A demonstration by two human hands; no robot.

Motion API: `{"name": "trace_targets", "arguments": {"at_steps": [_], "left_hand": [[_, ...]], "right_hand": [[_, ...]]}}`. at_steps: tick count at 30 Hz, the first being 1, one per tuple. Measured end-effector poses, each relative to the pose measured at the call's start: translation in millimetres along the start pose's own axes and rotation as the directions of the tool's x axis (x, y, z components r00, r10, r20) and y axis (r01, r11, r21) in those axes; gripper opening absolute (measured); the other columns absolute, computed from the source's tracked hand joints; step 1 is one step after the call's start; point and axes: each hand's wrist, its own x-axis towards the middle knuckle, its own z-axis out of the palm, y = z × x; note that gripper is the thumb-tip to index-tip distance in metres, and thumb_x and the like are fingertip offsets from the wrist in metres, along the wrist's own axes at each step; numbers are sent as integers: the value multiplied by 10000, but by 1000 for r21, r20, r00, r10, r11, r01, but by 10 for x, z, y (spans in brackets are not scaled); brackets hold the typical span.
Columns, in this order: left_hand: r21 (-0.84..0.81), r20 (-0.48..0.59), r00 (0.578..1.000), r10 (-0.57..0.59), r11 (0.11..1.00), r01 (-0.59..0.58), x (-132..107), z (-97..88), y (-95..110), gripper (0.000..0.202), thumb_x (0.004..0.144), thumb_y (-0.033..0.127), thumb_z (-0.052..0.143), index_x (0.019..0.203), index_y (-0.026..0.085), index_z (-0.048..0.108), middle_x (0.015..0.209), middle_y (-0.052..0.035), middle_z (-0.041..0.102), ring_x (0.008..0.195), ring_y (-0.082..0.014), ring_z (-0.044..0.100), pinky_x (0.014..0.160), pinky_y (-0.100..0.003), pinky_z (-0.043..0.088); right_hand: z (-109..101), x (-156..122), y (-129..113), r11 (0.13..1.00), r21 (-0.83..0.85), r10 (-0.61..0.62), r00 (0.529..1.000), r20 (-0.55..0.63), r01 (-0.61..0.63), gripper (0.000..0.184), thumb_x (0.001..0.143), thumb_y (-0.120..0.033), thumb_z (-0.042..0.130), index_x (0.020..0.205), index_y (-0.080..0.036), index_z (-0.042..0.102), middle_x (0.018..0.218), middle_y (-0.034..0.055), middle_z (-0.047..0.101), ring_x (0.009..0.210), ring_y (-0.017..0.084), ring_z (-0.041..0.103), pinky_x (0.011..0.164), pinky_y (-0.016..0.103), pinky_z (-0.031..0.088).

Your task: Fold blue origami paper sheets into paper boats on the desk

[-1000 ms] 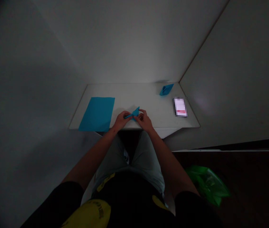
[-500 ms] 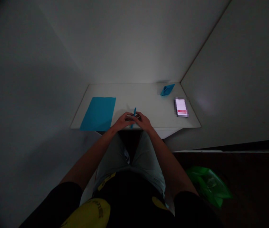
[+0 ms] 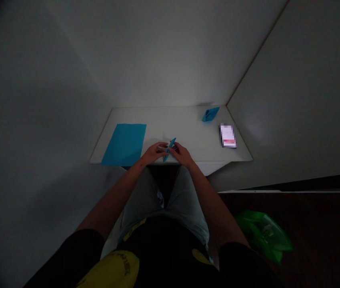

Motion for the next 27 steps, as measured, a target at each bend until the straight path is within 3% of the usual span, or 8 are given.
{"name": "trace_targets", "arguments": {"at_steps": [15,18,23,27], "left_hand": [[-6,-5,1000,6,1000,-6,48,-49,-50,518,795,361,895,1250,173,734,1281,-144,774,1036,-219,765,978,-391,607],[-22,5,1000,4,1000,-4,49,-58,-36,519,797,384,894,1238,161,737,1250,-143,783,1044,-225,767,1000,-399,601],[-43,-7,1000,4,999,-4,53,-37,-52,501,796,431,887,1183,146,747,1178,-136,797,987,-220,763,951,-382,606],[-15,-45,999,-2,1000,1,51,-3,-71,513,771,447,908,1155,150,746,1135,-119,793,919,-194,750,890,-351,607]], "right_hand": [[-19,-6,-22,1000,11,-3,1000,8,3,507,980,-633,632,1268,-221,695,964,59,783,818,219,721,784,356,583],[-18,10,11,1000,-2,1,1000,7,-1,541,975,-603,645,1337,-202,681,952,55,779,809,217,718,781,356,584],[4,33,72,1000,-7,-16,1000,-21,15,540,966,-503,668,1422,-215,650,973,54,785,805,215,725,798,373,600],[24,31,82,999,-26,-19,999,-32,19,619,909,-525,763,1426,-208,640,979,68,790,823,231,733,777,372,603]]}}
